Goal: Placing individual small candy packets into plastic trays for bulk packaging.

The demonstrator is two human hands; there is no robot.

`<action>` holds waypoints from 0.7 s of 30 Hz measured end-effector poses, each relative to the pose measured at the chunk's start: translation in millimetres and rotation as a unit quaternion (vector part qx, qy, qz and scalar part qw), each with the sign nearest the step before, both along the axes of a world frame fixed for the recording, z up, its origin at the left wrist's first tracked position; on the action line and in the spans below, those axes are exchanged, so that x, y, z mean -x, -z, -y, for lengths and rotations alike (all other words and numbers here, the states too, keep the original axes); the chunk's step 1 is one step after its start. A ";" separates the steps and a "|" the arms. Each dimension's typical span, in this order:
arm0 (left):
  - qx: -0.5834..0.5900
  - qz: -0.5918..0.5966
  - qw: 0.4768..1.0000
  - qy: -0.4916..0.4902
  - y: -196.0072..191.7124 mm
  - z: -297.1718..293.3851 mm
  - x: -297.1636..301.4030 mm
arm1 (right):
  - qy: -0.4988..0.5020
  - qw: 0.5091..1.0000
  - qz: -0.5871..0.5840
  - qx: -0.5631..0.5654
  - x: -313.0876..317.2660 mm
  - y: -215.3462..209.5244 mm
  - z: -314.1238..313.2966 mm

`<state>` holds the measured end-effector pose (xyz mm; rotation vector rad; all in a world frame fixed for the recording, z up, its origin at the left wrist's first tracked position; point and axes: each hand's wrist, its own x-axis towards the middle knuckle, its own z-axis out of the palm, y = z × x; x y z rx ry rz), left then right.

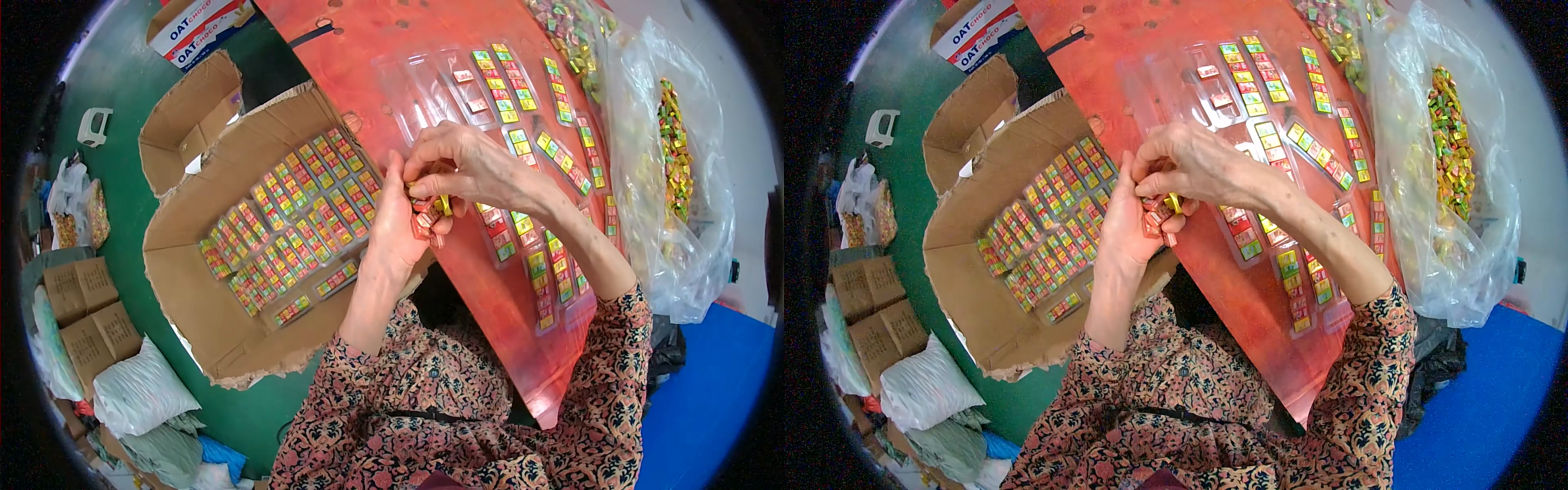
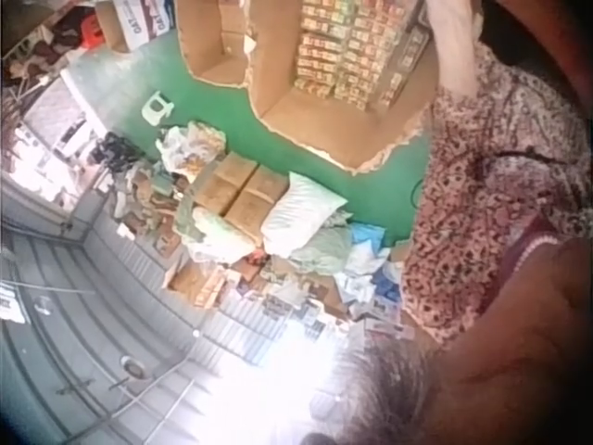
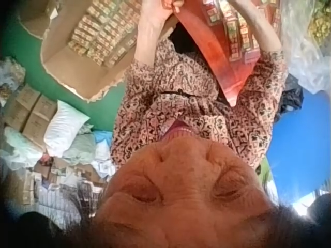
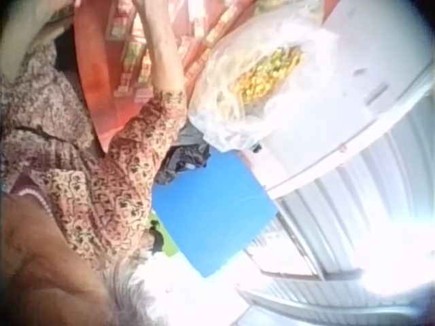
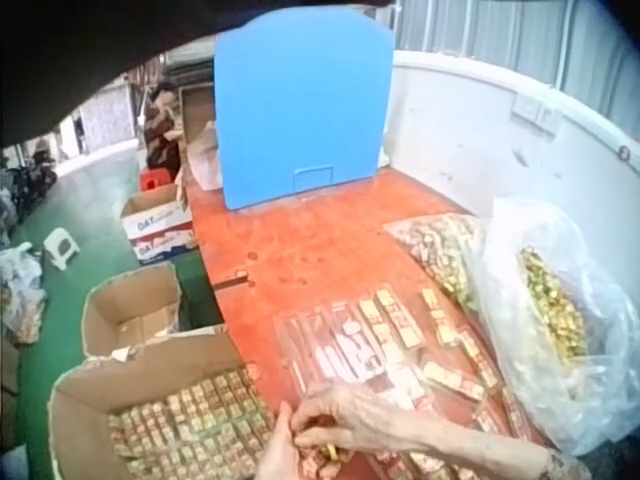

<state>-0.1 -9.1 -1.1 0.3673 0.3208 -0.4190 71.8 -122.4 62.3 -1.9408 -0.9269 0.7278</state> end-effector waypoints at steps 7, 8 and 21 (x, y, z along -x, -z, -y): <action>-0.019 0.008 1.000 -0.015 4.5 2.5 1.5 | 0.024 0.999 -0.013 0.045 2.1 -11.2 -3.8; -0.019 0.007 1.000 -0.016 3.8 1.6 2.0 | 0.039 0.998 -0.041 0.032 0.4 -11.1 -3.2; -0.030 0.017 0.999 0.026 -1.0 0.1 0.9 | 0.323 0.865 0.350 0.160 -67.4 35.0 25.3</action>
